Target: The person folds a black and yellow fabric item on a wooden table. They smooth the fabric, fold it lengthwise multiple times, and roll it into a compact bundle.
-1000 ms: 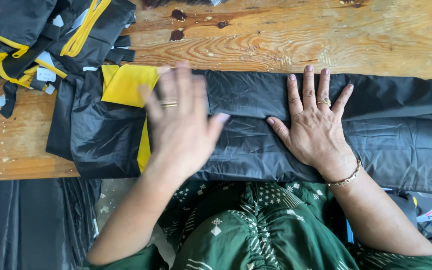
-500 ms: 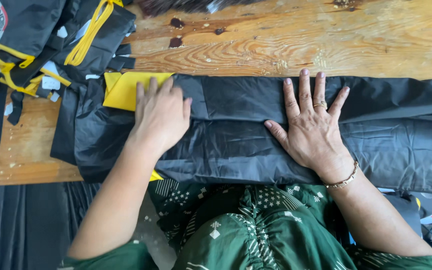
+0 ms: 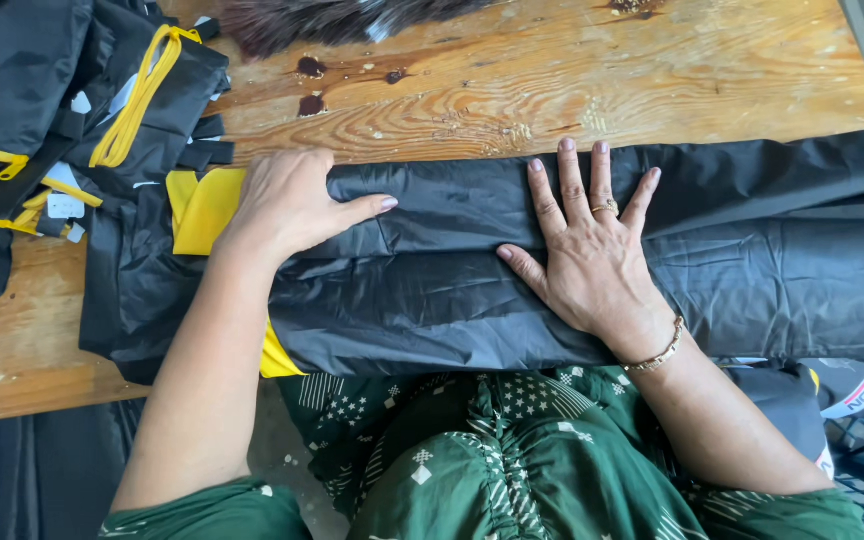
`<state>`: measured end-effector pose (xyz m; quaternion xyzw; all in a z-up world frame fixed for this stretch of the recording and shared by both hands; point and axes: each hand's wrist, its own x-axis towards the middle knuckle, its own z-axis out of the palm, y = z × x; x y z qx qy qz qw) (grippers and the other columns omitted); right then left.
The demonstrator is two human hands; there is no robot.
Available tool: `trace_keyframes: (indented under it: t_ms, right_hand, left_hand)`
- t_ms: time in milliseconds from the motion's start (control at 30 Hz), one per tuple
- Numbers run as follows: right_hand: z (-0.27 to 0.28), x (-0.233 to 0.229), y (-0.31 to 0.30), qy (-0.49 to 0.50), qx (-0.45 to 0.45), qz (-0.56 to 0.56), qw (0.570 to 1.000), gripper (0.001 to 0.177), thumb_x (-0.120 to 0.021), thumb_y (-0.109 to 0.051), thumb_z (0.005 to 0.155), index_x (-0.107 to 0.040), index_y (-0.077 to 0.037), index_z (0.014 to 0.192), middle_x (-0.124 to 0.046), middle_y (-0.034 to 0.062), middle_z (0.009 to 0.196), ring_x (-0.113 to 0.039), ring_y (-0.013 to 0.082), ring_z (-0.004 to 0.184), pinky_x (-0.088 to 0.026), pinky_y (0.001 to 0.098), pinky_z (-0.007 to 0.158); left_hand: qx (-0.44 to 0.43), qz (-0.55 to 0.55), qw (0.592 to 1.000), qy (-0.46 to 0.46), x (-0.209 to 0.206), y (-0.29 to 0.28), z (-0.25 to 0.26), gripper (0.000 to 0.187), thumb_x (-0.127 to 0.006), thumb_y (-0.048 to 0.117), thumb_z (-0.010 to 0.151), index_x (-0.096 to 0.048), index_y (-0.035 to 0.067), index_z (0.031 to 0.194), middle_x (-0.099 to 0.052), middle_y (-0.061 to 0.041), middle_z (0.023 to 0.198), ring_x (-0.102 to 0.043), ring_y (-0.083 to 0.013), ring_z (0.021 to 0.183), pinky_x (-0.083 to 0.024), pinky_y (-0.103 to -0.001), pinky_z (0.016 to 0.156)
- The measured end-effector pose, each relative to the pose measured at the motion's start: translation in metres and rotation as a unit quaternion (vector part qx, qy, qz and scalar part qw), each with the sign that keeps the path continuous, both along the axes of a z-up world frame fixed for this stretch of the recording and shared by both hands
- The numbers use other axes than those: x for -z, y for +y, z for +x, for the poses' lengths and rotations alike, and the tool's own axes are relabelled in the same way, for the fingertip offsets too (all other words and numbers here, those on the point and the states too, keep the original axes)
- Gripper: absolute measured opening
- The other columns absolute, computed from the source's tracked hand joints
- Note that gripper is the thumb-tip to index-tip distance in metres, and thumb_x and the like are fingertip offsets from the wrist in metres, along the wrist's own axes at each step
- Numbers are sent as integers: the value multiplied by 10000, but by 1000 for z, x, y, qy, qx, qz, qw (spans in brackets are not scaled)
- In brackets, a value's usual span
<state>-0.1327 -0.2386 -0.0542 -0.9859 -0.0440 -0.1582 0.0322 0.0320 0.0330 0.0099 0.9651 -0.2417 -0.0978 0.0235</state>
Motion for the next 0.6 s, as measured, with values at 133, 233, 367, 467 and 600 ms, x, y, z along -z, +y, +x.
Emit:
trace_keyframes:
  t_ms: [133,233,367,467,600]
  right_hand:
    - [-3,-5,3,-9,5,3,1000,902,-480,-662,989,-368,-41,1633,-232,268,1691,-167,503,1546,-148,859,1080]
    - [-4,-12,8,-2,-2,31,1000,898,-439,-654,1016,-337,-10,1633,-188,280,1693,-124,519,1548,-82,842,1108]
    - [-5,-25,11,-4,-26,24,999,857,-471,-645,998,-340,-89,1637,-217,286,1684,-149,519,1545,-108,836,1117]
    - [-5,-23,5,-6,-19,-22,1000,804,-519,-602,977,-412,-137,1624,-303,221,1683,-238,518,1523,-175,818,1110]
    - [0,-18,12,-6,-28,-61,998,787,-558,-564,966,-375,-193,1636,-293,142,1702,-314,494,1506,-291,762,1105]
  left_hand:
    - [17,14,996,-81,-30,4,-11,788,-714,867,847,-618,89,769,-726,-137,807,-695,-425,798,-490,-523,673]
    - [68,17,976,-208,-54,16,-19,825,-747,927,838,-628,116,752,-711,-115,749,-704,-393,733,-507,-500,591]
    - [15,78,974,-211,-72,52,-9,861,-698,997,825,-609,143,748,-685,-116,691,-698,-422,750,-500,-486,646]
    - [-31,149,963,-223,-66,104,8,909,-615,1057,782,-723,178,988,-756,-95,866,-753,-371,856,-555,-434,729]
    - [-128,119,970,-171,-67,139,5,797,-733,965,758,-730,176,868,-668,-64,629,-675,-307,666,-473,-371,668]
